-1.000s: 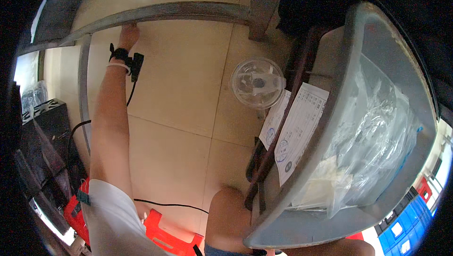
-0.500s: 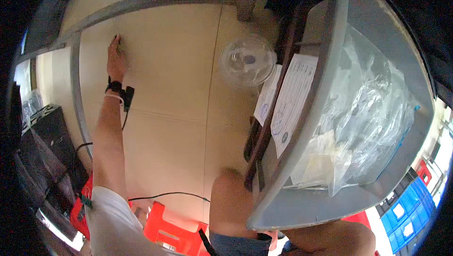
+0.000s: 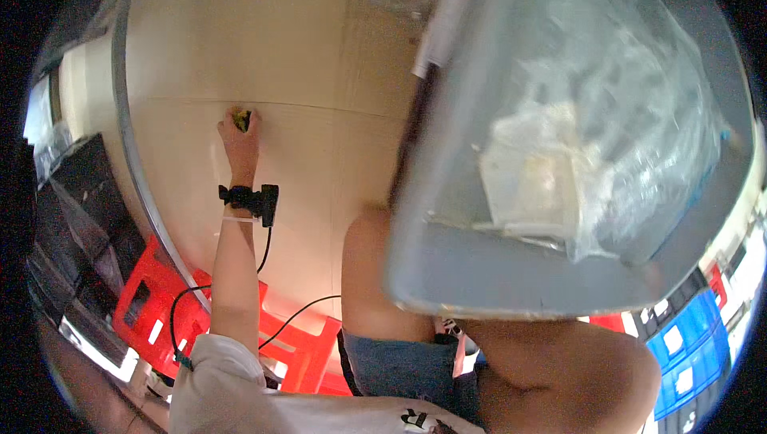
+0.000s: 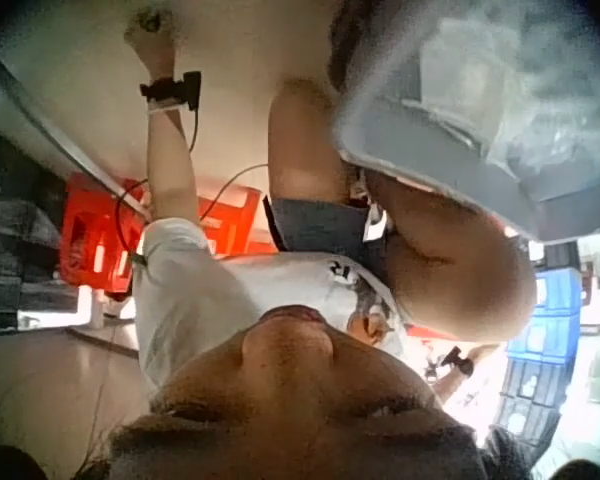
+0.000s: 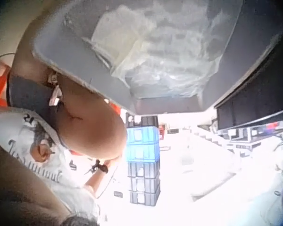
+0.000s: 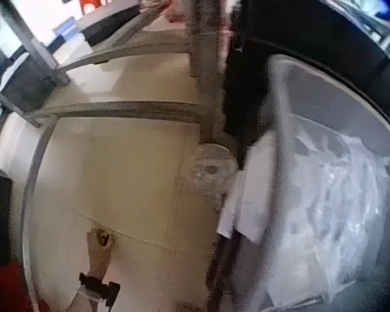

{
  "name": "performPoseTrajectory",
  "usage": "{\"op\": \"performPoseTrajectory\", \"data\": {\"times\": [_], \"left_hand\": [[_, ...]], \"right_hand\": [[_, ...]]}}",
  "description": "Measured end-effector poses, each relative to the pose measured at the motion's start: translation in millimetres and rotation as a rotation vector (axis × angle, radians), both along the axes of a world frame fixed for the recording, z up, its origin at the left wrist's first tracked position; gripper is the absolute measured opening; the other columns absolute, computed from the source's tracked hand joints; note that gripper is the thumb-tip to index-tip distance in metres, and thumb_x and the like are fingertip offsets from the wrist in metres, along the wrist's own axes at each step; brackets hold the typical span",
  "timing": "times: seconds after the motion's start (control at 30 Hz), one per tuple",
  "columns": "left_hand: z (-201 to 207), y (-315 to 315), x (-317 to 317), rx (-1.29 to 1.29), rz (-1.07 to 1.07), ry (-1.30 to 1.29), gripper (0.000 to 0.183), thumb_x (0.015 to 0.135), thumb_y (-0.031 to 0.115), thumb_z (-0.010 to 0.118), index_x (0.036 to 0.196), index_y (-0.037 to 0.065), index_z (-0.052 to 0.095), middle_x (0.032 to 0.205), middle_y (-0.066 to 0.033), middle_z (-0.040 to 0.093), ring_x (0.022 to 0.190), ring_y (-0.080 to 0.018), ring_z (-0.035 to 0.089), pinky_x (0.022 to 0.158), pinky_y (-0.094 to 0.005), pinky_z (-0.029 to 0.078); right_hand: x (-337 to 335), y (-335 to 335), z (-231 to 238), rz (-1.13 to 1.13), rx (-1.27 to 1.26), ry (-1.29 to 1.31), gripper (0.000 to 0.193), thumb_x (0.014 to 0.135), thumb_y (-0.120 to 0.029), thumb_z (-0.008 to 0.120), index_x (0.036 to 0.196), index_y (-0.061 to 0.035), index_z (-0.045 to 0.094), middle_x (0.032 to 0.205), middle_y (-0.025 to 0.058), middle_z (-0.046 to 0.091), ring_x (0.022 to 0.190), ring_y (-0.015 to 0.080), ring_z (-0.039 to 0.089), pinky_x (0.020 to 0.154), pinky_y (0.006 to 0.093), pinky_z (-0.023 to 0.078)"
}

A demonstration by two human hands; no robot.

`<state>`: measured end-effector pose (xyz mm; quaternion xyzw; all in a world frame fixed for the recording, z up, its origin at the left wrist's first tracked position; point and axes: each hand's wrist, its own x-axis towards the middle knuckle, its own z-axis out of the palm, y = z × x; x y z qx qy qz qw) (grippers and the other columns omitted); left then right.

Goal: Assembling small plastic motorcycle models by attaching wheels and frames.

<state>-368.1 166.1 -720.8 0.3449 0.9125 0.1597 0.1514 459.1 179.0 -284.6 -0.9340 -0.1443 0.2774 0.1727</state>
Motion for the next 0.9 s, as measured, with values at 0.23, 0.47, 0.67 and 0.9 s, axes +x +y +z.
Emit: {"op": "performPoseTrajectory", "data": {"times": [0.23, 0.47, 0.67, 0.9], "left_hand": [[15.3, -5.4, 11.1, 0.001, -0.065, -0.218, 0.033, 0.086, 0.018, 0.065, 0.107, -0.003, 0.051, 0.097, -0.0158, 0.057, 0.087, -0.0275, 0.057, 0.079, -0.0404, 0.049], [-21.4, -26.4, 10.2, 0.024, 0.036, -0.895, 0.024, 0.091, 0.022, 0.056, 0.102, 0.001, 0.056, 0.093, -0.0111, 0.061, 0.080, -0.0196, 0.058, 0.072, -0.0359, 0.049], [-4.2, -60.4, -23.2, -0.860, -0.722, -0.320, 0.032, 0.093, 0.033, 0.055, 0.100, 0.003, 0.060, 0.094, -0.0084, 0.066, 0.069, -0.0207, 0.060, 0.058, -0.0338, 0.049], [83.3, -55.7, 153.6, -0.860, -0.188, -0.618, 0.019, 0.091, 0.023, 0.062, 0.100, 0.007, 0.064, 0.071, -0.0024, 0.059, 0.055, -0.0136, 0.052, 0.048, -0.0306, 0.041]], "right_hand": [[24.6, -68.9, 36.6, 0.242, -0.061, 0.057, 0.041, 0.099, -0.038, 0.044, 0.123, -0.0060, 0.057, 0.117, 0.0082, 0.060, 0.113, 0.0204, 0.056, 0.097, 0.0359, 0.044], [-41.3, -28.2, 11.3, -0.198, 0.231, 0.032, 0.024, 0.092, -0.016, 0.058, 0.108, 0.0006, 0.064, 0.102, 0.0164, 0.065, 0.088, 0.0248, 0.063, 0.077, 0.0350, 0.054], [-35.4, -31.0, 17.6, 0.201, 0.116, 0.049, 0.037, 0.093, -0.032, 0.053, 0.111, -0.0011, 0.061, 0.112, 0.0159, 0.061, 0.107, 0.0281, 0.054, 0.092, 0.0396, 0.045], [18.0, -56.1, 44.2, 1.095, -0.173, -0.032, 0.068, 0.087, -0.064, 0.051, 0.112, -0.0021, 0.060, 0.131, 0.0169, 0.053, 0.137, 0.0368, 0.035, 0.116, 0.0517, 0.019]]}}
